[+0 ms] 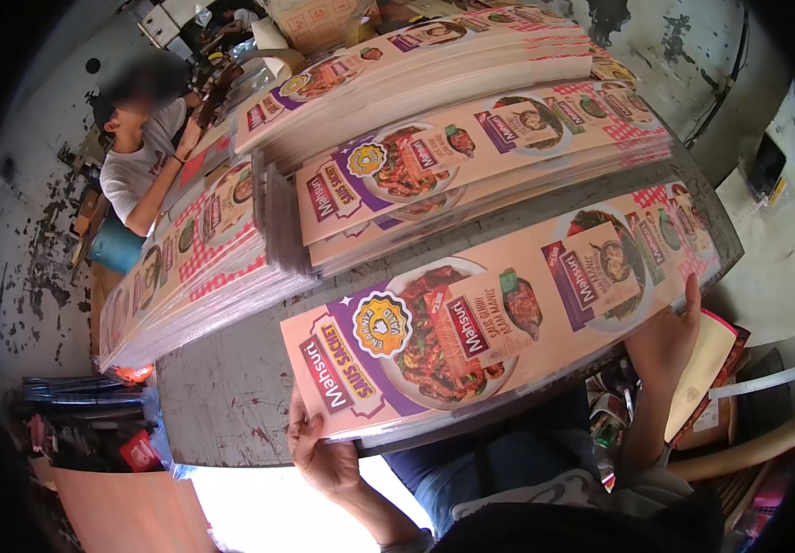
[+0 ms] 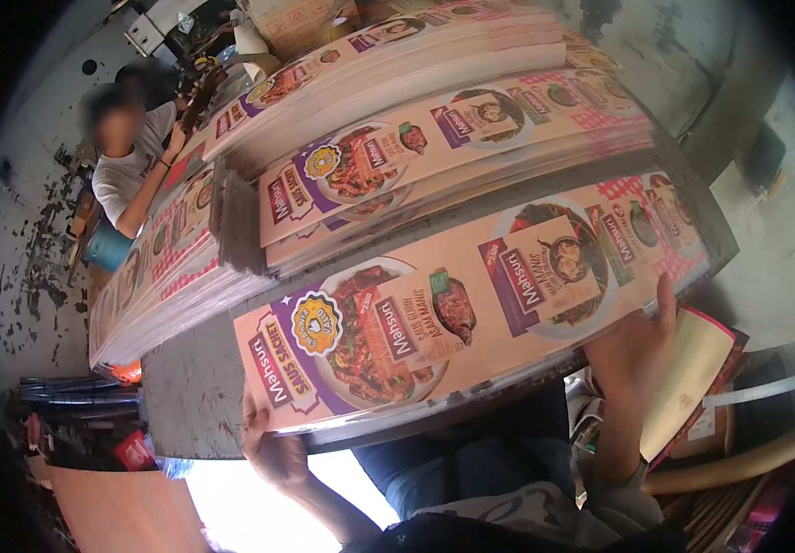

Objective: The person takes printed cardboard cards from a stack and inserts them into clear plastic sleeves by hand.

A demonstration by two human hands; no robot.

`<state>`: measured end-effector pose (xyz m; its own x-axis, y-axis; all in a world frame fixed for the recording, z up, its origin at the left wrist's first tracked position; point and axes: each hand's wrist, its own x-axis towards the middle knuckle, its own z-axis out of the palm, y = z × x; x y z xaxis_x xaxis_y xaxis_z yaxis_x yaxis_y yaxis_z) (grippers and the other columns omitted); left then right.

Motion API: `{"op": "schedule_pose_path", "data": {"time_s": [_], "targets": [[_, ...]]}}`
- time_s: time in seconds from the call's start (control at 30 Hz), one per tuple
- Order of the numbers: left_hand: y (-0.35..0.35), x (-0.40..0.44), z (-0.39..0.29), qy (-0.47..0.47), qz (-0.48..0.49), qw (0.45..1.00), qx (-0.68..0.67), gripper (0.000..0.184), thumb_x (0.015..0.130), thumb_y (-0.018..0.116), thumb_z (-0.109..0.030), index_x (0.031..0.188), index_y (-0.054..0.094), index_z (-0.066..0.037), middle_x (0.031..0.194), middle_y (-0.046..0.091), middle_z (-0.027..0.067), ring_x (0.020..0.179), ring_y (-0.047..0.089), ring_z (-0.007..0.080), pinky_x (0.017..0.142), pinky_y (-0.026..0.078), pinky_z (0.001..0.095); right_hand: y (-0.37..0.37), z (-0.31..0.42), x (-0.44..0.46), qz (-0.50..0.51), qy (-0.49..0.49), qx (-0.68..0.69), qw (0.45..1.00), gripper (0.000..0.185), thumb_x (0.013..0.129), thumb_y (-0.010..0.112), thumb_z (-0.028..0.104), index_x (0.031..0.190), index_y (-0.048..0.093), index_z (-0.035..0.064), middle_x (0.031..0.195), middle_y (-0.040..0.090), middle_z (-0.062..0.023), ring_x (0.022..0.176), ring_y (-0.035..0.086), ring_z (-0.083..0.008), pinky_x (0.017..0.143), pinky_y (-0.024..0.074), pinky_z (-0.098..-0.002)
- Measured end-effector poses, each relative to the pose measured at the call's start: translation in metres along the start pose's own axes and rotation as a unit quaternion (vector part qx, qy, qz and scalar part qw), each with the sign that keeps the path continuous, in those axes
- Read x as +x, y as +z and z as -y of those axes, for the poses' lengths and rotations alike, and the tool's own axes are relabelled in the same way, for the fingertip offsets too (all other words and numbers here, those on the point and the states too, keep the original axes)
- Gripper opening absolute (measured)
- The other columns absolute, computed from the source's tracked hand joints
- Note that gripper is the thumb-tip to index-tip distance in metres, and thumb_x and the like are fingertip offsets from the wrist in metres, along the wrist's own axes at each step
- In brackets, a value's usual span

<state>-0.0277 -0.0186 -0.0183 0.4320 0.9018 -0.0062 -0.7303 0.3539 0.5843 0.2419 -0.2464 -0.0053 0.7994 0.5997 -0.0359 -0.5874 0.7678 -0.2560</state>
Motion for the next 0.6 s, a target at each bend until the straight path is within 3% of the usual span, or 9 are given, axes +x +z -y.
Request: {"op": "schedule_pose_path", "data": {"time_s": [0.1, 0.17, 0.23, 0.3, 0.33, 0.37, 0.47, 0.53, 0.6], "targets": [[-0.005, 0.002, 0.000, -0.003, 0.000, 1.000, 0.019, 0.061, 0.075, 0.054, 0.007, 0.129, 0.027, 0.018, 0.120, 0.047, 0.0321, 0.109, 0.053, 0.0355, 0.092, 0.048, 0.0476, -0.002, 0.008, 0.008, -0.082, -0.050, -0.050, 0.994, 0.054, 0.092, 0.046, 0.035, 0.135, 0.037, 0.0032, 0.138, 0.040, -0.0124, 0.126, 0.038, -0.0272, 0.107, 0.0258, -0.0434], [-0.006, 0.004, 0.003, 0.011, -0.019, 0.999, 0.034, 0.058, 0.077, 0.052, 0.007, 0.128, 0.027, 0.018, 0.119, 0.048, 0.0321, 0.108, 0.054, 0.0359, 0.090, 0.049, 0.0485, -0.010, 0.017, 0.015, -0.024, -0.055, -0.092, 0.994, 0.048, 0.092, 0.048, 0.025, 0.132, 0.038, 0.0016, 0.132, 0.046, -0.0119, 0.121, 0.044, -0.0250, 0.104, 0.0311, -0.0410], [-0.006, 0.005, 0.001, 0.014, -0.034, 0.999, 0.027, 0.056, 0.080, 0.047, 0.006, 0.131, 0.026, 0.015, 0.120, 0.046, 0.0327, 0.108, 0.055, 0.0360, 0.086, 0.052, 0.0502, -0.018, 0.041, 0.017, -0.030, -0.088, -0.142, 0.986, 0.047, 0.093, 0.045, 0.026, 0.131, 0.039, -0.0007, 0.130, 0.048, -0.0132, 0.119, 0.047, -0.0257, 0.101, 0.0351, -0.0406], [0.010, 0.004, 0.002, 0.047, -0.071, 0.996, 0.000, 0.057, 0.081, 0.045, 0.006, 0.132, 0.023, 0.014, 0.121, 0.045, 0.0319, 0.107, 0.055, 0.0355, 0.085, 0.053, 0.0473, -0.007, 0.063, 0.018, -0.113, -0.284, -0.274, 0.912, 0.049, 0.094, 0.041, 0.028, 0.133, 0.037, -0.0001, 0.133, 0.046, -0.0143, 0.121, 0.046, -0.0274, 0.103, 0.0342, -0.0413], [0.010, 0.005, 0.004, 0.051, -0.070, 0.996, -0.004, 0.057, 0.081, 0.045, 0.006, 0.132, 0.023, 0.014, 0.121, 0.045, 0.0319, 0.107, 0.055, 0.0355, 0.085, 0.053, 0.0473, 0.013, 0.067, 0.018, -0.163, -0.309, -0.282, 0.893, 0.049, 0.094, 0.040, 0.028, 0.133, 0.037, -0.0001, 0.133, 0.045, -0.0144, 0.121, 0.046, -0.0273, 0.102, 0.0357, -0.0411], [0.008, 0.006, 0.006, 0.061, -0.065, 0.996, 0.021, 0.057, 0.081, 0.046, 0.005, 0.133, 0.023, 0.014, 0.121, 0.045, 0.0316, 0.107, 0.055, 0.0353, 0.085, 0.053, 0.0458, 0.001, 0.088, 0.014, -0.087, -0.275, -0.297, 0.910, 0.050, 0.093, 0.042, 0.028, 0.133, 0.037, -0.0003, 0.134, 0.045, -0.0140, 0.119, 0.048, -0.0269, 0.100, 0.0373, -0.0423], [0.007, 0.006, 0.007, 0.054, -0.045, 0.995, 0.072, 0.058, 0.081, 0.046, 0.004, 0.133, 0.022, 0.015, 0.120, 0.046, 0.0311, 0.107, 0.055, 0.0345, 0.086, 0.054, 0.0432, -0.023, 0.109, 0.017, -0.117, -0.268, -0.316, 0.902, 0.049, 0.093, 0.045, 0.028, 0.131, 0.039, -0.0008, 0.130, 0.049, -0.0144, 0.117, 0.049, -0.0254, 0.099, 0.0388, -0.0435], [0.012, 0.006, 0.005, 0.038, -0.026, 0.991, 0.127, 0.062, 0.081, 0.049, 0.000, 0.133, 0.020, 0.016, 0.121, 0.046, 0.0312, 0.107, 0.056, 0.0328, 0.086, 0.053, 0.0409, -0.029, 0.109, 0.021, -0.081, -0.175, -0.314, 0.930, 0.044, 0.093, 0.046, 0.025, 0.128, 0.042, -0.0008, 0.124, 0.053, -0.0139, 0.114, 0.053, -0.0233, 0.095, 0.0435, -0.0410], [0.007, 0.004, 0.001, 0.003, 0.004, 0.991, 0.132, 0.065, 0.080, 0.051, 0.000, 0.135, 0.018, 0.016, 0.124, 0.044, 0.0319, 0.110, 0.054, 0.0326, 0.089, 0.050, 0.0403, -0.036, 0.114, 0.022, -0.069, -0.148, -0.318, 0.934, 0.041, 0.094, 0.046, 0.024, 0.127, 0.042, -0.0007, 0.122, 0.055, -0.0136, 0.112, 0.054, -0.0227, 0.093, 0.0457, -0.0392]]}}
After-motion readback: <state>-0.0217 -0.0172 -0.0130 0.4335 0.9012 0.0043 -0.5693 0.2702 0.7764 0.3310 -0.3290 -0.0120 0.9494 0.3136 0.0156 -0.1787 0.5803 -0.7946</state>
